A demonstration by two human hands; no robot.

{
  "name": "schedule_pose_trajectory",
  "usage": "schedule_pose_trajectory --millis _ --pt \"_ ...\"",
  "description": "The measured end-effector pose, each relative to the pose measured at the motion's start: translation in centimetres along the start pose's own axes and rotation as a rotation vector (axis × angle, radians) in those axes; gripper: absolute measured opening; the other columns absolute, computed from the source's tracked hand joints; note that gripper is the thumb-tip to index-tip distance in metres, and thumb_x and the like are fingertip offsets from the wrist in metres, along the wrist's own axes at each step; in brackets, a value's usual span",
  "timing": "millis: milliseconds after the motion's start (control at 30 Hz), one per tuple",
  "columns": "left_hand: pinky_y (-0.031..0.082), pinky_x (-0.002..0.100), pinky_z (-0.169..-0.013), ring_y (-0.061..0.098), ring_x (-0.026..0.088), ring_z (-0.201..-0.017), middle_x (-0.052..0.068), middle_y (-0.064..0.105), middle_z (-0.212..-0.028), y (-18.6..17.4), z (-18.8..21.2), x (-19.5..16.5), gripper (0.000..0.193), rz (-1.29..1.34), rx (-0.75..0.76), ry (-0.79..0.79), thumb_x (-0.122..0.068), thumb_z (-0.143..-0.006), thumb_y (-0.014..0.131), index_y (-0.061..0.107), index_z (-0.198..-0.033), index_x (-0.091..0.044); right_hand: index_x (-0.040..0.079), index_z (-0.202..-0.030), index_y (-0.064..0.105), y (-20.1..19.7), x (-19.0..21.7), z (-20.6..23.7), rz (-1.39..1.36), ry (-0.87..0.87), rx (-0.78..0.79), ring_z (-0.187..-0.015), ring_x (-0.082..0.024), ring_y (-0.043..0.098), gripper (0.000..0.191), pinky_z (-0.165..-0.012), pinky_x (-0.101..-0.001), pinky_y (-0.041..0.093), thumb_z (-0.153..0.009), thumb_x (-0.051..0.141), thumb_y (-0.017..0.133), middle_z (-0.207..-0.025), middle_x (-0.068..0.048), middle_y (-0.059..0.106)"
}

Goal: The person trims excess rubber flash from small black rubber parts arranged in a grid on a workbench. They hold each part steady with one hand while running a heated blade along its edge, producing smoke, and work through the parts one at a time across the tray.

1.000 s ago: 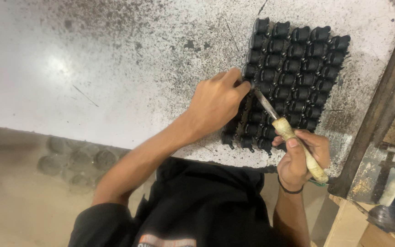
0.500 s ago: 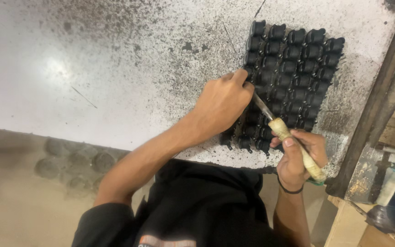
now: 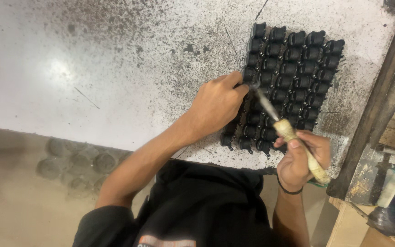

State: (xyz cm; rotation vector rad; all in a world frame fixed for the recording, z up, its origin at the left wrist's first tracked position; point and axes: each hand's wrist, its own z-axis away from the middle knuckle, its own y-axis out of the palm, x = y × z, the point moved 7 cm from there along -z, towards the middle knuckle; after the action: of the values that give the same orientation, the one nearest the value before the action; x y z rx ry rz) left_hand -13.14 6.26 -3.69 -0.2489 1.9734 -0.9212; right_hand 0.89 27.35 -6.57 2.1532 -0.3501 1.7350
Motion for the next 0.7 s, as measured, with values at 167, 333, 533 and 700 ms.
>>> schedule_pose_trajectory --millis 167,333,533,700 --pt "0.059 0.044 -0.067 0.07 0.031 -0.081 0.012 0.061 -0.093 0.0 0.0 0.1 0.016 0.007 -0.003 -0.016 -0.001 -0.082 0.064 0.072 -0.095 0.0 -0.004 -0.115 0.053 0.5 0.2 -0.3 0.008 0.0 0.024 -0.078 -0.029 0.069 0.021 -0.061 -0.0352 0.061 -0.1 0.006 0.065 -0.099 -0.02 0.061" --pt "0.058 0.043 -0.063 0.07 0.031 -0.078 0.013 0.062 -0.094 0.1 0.1 0.3 0.014 0.023 -0.035 -0.009 -0.001 -0.084 0.064 0.071 -0.096 0.0 -0.004 -0.115 0.053 1.0 0.2 -0.2 0.014 -0.004 0.036 -0.076 -0.028 0.069 0.019 -0.064 -0.034 0.061 -0.102 0.004 0.063 -0.096 -0.022 0.063" --pt "0.057 0.043 -0.059 0.071 0.035 -0.078 0.016 0.061 -0.091 -0.3 -0.5 -0.5 0.008 -0.029 -0.075 0.011 -0.001 -0.081 0.064 0.063 -0.088 0.0 -0.004 -0.114 0.054 0.9 1.2 -1.4 0.077 -0.027 0.094 -0.075 -0.028 0.07 0.018 -0.059 -0.033 0.061 -0.101 0.003 0.062 -0.094 -0.021 0.066" --pt "0.052 0.038 -0.048 0.069 0.025 -0.06 0.015 0.071 -0.081 -3.8 -0.7 -3.4 0.013 0.022 0.128 -0.008 0.003 -0.089 0.06 0.068 -0.099 0.0 -0.003 -0.118 0.054 -0.6 2.2 -2.8 -0.006 -0.066 -0.052 -0.078 -0.029 0.072 0.02 -0.057 -0.0323 0.059 -0.102 0.006 0.063 -0.096 -0.02 0.066"
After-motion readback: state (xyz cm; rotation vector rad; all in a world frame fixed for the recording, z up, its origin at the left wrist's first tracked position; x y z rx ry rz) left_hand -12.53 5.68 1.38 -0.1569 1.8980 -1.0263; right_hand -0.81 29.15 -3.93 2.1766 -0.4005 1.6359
